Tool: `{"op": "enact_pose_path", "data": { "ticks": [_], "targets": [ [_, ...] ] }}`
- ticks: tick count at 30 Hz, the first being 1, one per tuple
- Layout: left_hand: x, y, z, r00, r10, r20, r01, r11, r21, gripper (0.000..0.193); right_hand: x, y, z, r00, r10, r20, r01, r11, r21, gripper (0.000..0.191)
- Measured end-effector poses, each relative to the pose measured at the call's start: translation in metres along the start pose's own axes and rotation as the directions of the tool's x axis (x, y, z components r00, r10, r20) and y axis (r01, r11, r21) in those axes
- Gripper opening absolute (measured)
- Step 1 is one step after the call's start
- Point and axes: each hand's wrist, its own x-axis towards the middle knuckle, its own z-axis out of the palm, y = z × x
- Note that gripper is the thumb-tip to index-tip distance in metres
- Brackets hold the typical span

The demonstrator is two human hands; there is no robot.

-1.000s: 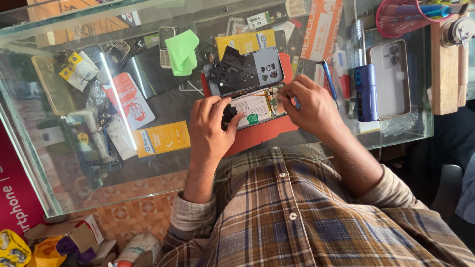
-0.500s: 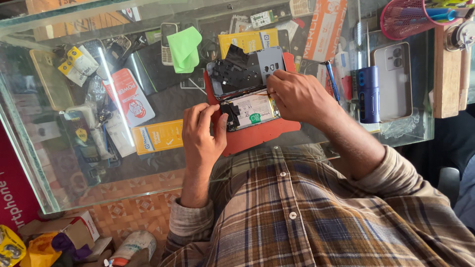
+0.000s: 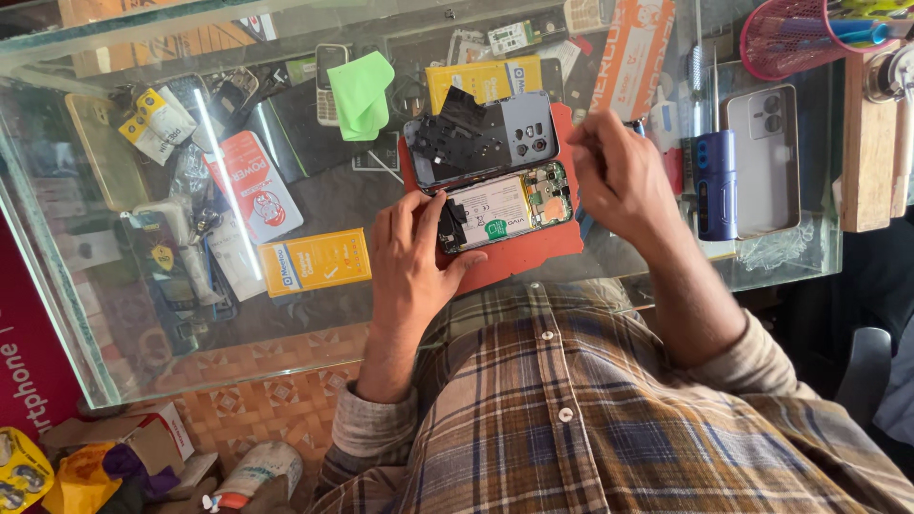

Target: The person disassembles a smartphone at a glass workbench. They pry off the back cover, use a screwdriver to remove internal screws, detach the midframe, lift out the battery, and handle the exposed internals and a small component at the end.

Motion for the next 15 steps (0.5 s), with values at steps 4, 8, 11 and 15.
{"op": "enact_pose_path", "data": {
  "ticks": [4, 8, 11, 15],
  "targets": [
    [0.004, 0.003, 0.001, 1.0, 0.002, 0.0, -0.002, 0.999, 0.037, 0.083, -0.029, -0.001, 0.002, 0.998, -0.061, -0.011, 0.057, 0.979, -0.198, 0.026],
    [0.003, 0.01, -0.002, 1.0, 0.024, 0.012, -0.025, 0.999, 0.031, 0.088, -0.048, -0.007, 0.011, 0.994, 0.104, -0.029, -0.107, 0.983, -0.152, 0.037],
    [0.001, 0.011, -0.002, 1.0, 0.017, 0.025, -0.017, 1.0, 0.003, 0.087, -0.051, -0.007, 0.014, 0.985, 0.17, -0.038, -0.174, 0.974, -0.144, 0.04],
    [-0.004, 0.009, 0.003, 0.999, 0.039, 0.004, -0.039, 0.999, -0.017, 0.082, -0.052, -0.006, 0.015, 0.984, 0.174, -0.026, -0.176, 0.975, -0.133, 0.037]
  ]
}}
